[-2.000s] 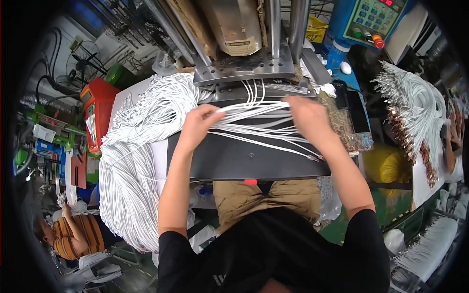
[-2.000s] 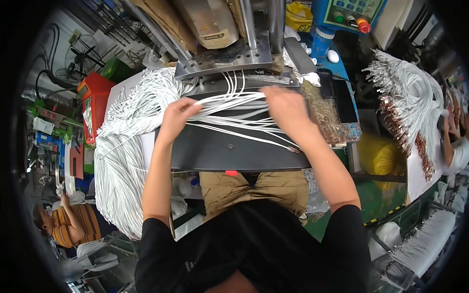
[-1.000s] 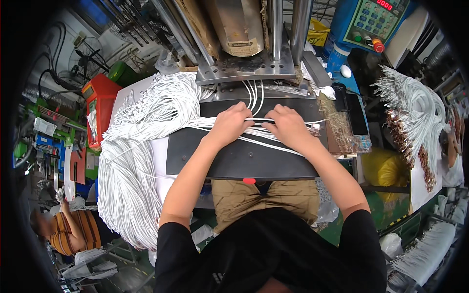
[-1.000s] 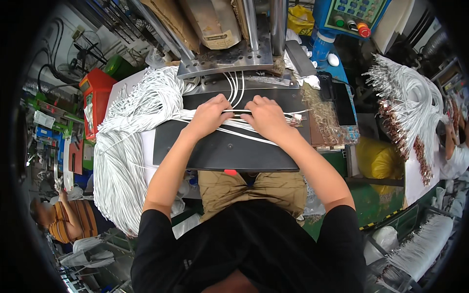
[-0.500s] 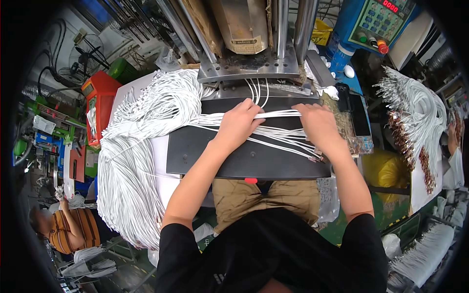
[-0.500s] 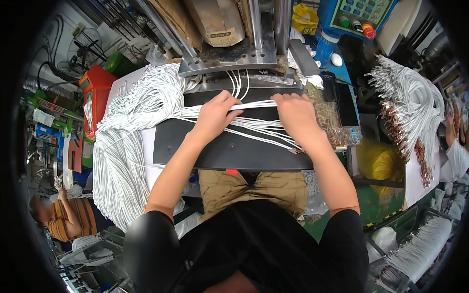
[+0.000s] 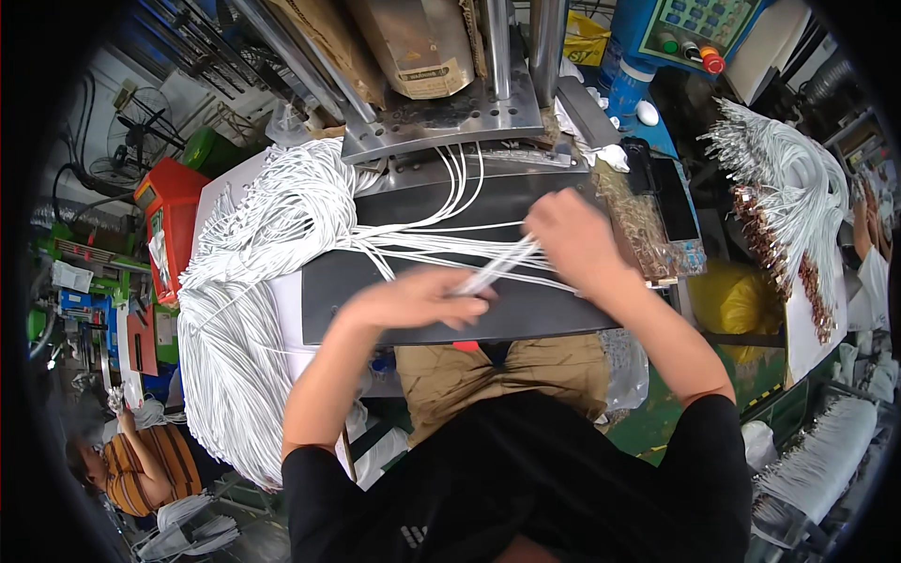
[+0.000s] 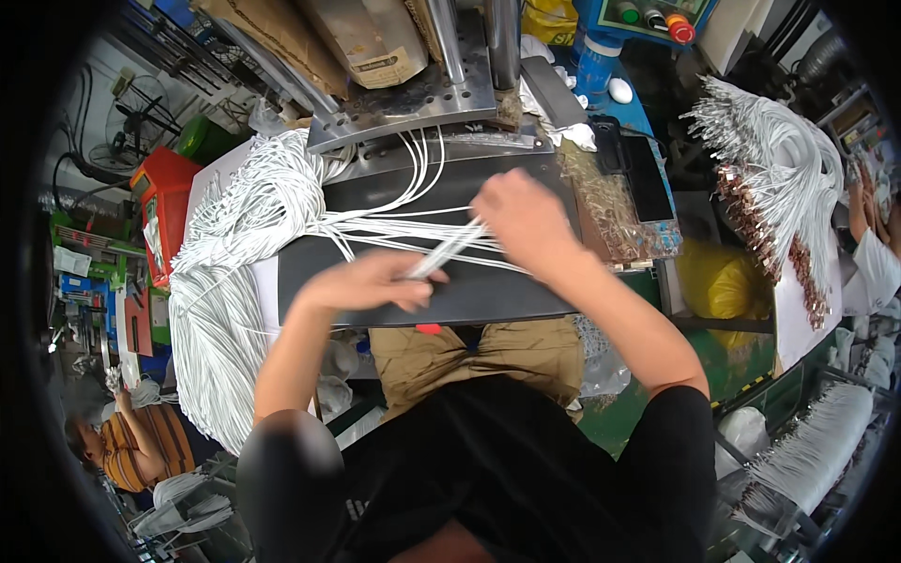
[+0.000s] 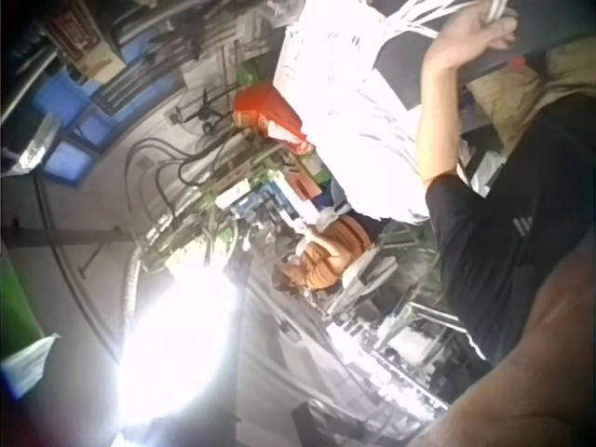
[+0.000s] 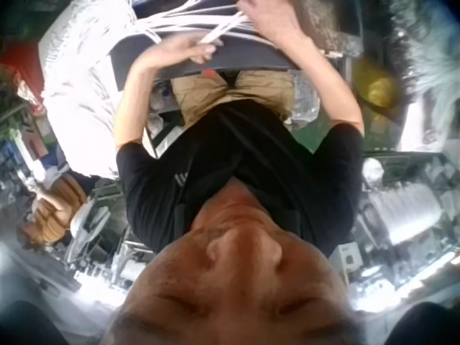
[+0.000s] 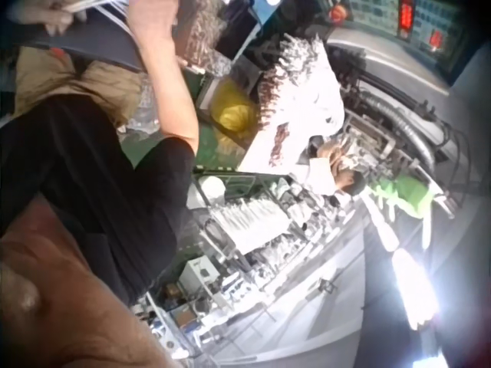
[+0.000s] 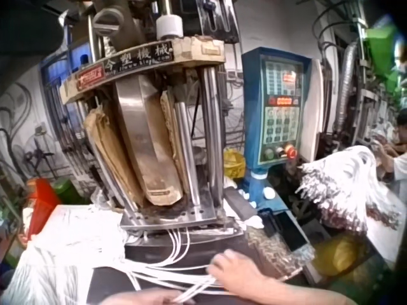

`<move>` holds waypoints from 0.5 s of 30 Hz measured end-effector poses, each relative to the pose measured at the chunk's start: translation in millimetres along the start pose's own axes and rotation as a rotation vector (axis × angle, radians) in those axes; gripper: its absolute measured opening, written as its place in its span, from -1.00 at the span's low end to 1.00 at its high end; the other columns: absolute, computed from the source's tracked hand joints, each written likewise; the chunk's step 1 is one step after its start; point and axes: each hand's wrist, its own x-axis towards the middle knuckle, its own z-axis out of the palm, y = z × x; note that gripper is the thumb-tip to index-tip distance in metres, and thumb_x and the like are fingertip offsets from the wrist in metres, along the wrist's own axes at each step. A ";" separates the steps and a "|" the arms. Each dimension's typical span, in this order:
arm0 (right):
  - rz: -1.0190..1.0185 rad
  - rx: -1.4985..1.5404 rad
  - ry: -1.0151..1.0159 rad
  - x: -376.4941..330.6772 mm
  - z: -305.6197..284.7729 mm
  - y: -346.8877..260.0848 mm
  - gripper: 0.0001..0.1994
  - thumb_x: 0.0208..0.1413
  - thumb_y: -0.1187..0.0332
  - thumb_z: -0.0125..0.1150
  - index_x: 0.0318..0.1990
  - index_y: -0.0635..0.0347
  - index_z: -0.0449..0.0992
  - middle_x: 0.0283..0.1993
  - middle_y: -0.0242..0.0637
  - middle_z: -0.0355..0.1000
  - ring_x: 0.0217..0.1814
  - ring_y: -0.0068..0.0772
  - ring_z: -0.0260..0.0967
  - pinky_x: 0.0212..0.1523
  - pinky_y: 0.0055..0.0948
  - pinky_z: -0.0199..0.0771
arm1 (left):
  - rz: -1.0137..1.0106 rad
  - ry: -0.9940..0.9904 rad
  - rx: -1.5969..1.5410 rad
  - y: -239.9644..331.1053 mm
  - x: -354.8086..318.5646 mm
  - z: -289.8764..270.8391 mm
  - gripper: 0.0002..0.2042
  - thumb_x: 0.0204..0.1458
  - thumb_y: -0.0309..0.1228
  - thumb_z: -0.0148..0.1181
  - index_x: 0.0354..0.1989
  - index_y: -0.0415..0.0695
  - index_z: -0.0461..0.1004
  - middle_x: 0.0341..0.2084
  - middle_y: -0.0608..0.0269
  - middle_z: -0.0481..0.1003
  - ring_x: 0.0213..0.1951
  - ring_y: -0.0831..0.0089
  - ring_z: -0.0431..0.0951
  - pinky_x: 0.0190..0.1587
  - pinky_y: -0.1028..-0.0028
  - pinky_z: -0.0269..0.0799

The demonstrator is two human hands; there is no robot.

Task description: Arranging and organizing bundles of white wires onto a fixture at a manual assembly station.

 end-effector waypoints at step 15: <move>0.418 1.108 0.073 12.8 32.0 5.2 -0.63 0.33 0.20 0.04 0.08 0.30 0.52 -0.05 -0.14 0.57 -0.03 -0.25 0.53 0.01 -0.26 0.49 | -0.066 0.093 -0.655 -45.1 65.0 36.7 -0.72 0.35 -0.30 0.00 0.07 -0.20 0.48 -0.47 0.40 0.40 -0.49 0.65 0.32 -0.42 0.64 0.23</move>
